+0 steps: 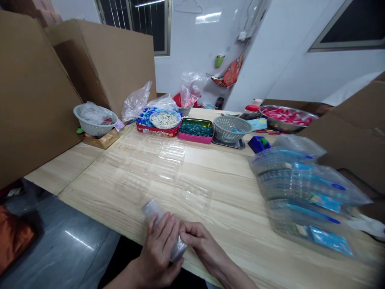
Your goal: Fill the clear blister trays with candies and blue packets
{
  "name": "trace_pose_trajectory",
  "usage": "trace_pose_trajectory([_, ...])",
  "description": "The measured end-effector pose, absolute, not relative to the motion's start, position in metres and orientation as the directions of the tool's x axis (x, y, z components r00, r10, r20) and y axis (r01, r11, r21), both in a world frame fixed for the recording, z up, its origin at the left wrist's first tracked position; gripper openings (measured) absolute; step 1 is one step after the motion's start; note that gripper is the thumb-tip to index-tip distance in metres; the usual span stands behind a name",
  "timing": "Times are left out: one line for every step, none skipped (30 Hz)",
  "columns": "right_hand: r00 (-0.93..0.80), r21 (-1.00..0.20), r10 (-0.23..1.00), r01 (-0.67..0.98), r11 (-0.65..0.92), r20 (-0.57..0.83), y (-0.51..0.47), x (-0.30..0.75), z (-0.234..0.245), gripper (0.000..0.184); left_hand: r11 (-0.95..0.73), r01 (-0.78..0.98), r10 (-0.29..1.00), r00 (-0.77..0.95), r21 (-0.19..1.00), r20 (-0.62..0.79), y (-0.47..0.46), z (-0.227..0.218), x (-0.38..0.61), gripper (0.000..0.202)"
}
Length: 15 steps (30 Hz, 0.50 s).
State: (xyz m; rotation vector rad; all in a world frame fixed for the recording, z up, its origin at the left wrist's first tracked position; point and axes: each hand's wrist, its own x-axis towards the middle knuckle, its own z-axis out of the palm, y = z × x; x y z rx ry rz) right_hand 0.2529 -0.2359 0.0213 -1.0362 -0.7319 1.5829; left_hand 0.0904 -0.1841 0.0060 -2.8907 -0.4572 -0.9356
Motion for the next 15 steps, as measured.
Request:
trace_pose_trajectory([-0.083,-0.851,0.965,-0.457,-0.260,-0.250,-0.235,0.248,0.020,0.037,-0.951,0.309,0.262,0.769,0.020,0.583,-0.185,0.006,0.086,0.058])
trace_pose_trajectory([-0.100,-0.837,0.963,-0.478,-0.267,-0.250,-0.233,0.244,0.019,0.037,-0.947,0.319,0.269,0.754,0.024,0.599,-0.185,0.007,0.082,0.057])
trace_pose_trajectory([-0.109,-0.824,0.962,-0.497,-0.272,-0.251,-0.232,0.240,0.017,0.037,-0.946,0.323,0.271,0.743,0.026,0.612,-0.185,0.006,0.079,0.057])
trace_pose_trajectory([-0.114,-0.816,0.961,-0.510,-0.273,-0.251,-0.231,0.237,0.015,0.038,-0.947,0.321,0.265,0.736,0.024,0.623,-0.184,0.006,0.076,0.056])
trace_pose_trajectory([-0.113,-0.810,0.962,-0.519,-0.271,-0.249,-0.231,0.235,0.013,0.039,-0.948,0.318,0.261,0.729,0.024,0.633,-0.183,0.005,0.075,0.055])
trace_pose_trajectory([-0.110,-0.808,0.963,-0.525,-0.267,-0.247,-0.231,0.234,0.012,0.039,-0.949,0.315,0.258,0.724,0.026,0.640,-0.182,0.005,0.075,0.055])
trace_pose_trajectory([-0.103,-0.813,0.964,-0.520,-0.262,-0.245,-0.231,0.234,0.010,0.039,-0.950,0.312,0.257,0.720,0.030,0.645,-0.181,0.005,0.074,0.054])
trace_pose_trajectory([-0.085,-0.825,0.966,-0.505,-0.254,-0.245,-0.232,0.234,0.009,0.040,-0.951,0.308,0.256,0.718,0.034,0.648,-0.181,0.006,0.075,0.054])
trace_pose_trajectory([-0.059,-0.845,0.967,-0.475,-0.246,-0.249,-0.232,0.234,0.008,0.039,-0.952,0.304,0.254,0.715,0.037,0.651,-0.180,0.006,0.075,0.053])
trace_pose_trajectory([-0.022,-0.869,0.966,-0.434,-0.240,-0.256,-0.233,0.235,0.007,0.039,-0.953,0.300,0.253,0.708,0.044,0.659,-0.179,0.007,0.076,0.052])
trace_pose_trajectory([0.024,-0.892,0.964,-0.384,-0.237,-0.266,-0.233,0.236,0.005,0.039,-0.955,0.293,0.250,0.706,0.048,0.663,-0.179,0.008,0.076,0.051])
trace_pose_trajectory([0.073,-0.912,0.958,-0.334,-0.237,-0.276,-0.234,0.238,0.004,0.038,-0.958,0.284,0.244,0.705,0.050,0.666,-0.179,0.007,0.077,0.050])
trace_pose_trajectory([0.119,-0.926,0.951,-0.290,-0.242,-0.286,-0.234,0.240,0.002,0.038,-0.960,0.274,0.237,0.702,0.052,0.672,-0.179,0.007,0.077,0.048])
trace_pose_trajectory([0.155,-0.934,0.943,-0.256,-0.249,-0.294,-0.234,0.243,-0.001,0.037,-0.963,0.262,0.229,0.693,0.057,0.684,-0.179,0.005,0.078,0.047])
trace_pose_trajectory([0.185,-0.938,0.935,-0.231,-0.258,-0.302,-0.234,0.246,-0.004,0.036,-0.966,0.249,0.222,0.673,0.066,0.705,-0.179,0.002,0.078,0.046])
